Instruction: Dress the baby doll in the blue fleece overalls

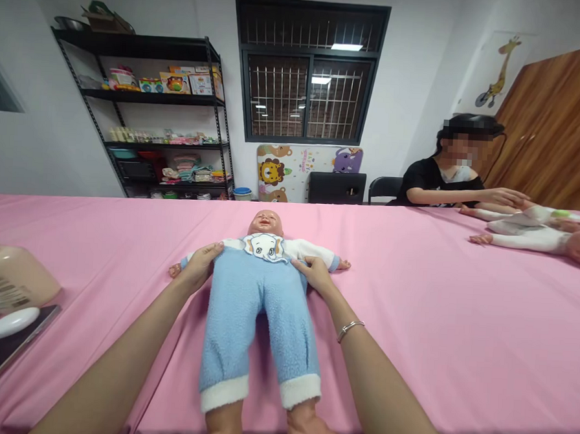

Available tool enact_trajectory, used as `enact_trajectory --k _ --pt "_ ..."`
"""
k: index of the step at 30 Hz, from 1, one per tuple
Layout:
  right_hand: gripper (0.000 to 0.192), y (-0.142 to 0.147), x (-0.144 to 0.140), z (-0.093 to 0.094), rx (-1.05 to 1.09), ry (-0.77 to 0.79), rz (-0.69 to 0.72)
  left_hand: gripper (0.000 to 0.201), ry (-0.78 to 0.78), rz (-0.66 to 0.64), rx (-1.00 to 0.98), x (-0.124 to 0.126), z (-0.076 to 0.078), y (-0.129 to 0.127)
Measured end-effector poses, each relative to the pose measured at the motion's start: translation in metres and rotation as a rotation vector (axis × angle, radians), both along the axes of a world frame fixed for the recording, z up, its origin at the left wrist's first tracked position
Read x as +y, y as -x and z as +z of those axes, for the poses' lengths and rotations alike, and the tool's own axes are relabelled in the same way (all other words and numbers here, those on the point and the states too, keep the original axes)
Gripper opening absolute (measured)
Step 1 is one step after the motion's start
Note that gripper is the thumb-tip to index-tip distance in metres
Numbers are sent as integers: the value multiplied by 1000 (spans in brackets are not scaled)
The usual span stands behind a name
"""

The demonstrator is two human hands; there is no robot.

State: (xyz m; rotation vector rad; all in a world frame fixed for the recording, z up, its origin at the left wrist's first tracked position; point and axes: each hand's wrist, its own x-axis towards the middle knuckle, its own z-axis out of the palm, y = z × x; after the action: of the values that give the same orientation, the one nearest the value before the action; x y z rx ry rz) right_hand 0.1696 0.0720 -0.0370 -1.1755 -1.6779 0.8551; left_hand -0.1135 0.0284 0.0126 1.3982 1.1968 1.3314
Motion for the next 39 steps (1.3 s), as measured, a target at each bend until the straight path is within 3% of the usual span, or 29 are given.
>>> enact_trajectory --k 3,6,9,11,12,14,16,18,20,23,26,30,33,35,37,39 --pt "46 4 0 0 -16 -11 -22 37 -169 196 373 8 -9 3" --pt "46 6 1 -3 -52 -37 -80 33 -251 269 713 16 -22 7" --pt "33 12 -5 6 -126 -167 -213 32 -265 276 776 20 -33 7" --pt "19 24 -21 24 -116 -330 -244 32 -278 297 762 22 -37 7" --pt "19 32 -33 36 -90 -401 -202 31 -275 314 755 23 -39 8" --pt "21 53 -65 60 -47 -398 49 31 -265 347 747 24 -41 9" --pt "25 74 -103 78 -179 -330 511 31 -255 375 740 26 -42 11" --pt "31 89 -138 87 -357 -370 830 30 -256 386 723 27 -44 12" --pt "28 98 -161 88 -591 -500 863 30 -265 386 699 28 -46 13" --pt "15 104 -176 81 -851 -691 703 32 -275 383 669 29 -47 13" --pt "11 107 -180 73 -903 -813 687 33 -268 383 650 28 -47 13" --pt "14 115 -190 71 -813 -904 822 36 -260 379 632 27 -45 13" --pt "17 120 -193 76 -786 -865 877 39 -256 379 618 26 -45 13" --pt "18 121 -185 83 -777 -726 888 42 -250 376 607 26 -44 13" --pt "19 117 -167 90 -715 -544 829 44 -244 359 583 26 -44 12" --pt "23 108 -144 95 -649 -379 686 46 -239 325 550 27 -44 12"
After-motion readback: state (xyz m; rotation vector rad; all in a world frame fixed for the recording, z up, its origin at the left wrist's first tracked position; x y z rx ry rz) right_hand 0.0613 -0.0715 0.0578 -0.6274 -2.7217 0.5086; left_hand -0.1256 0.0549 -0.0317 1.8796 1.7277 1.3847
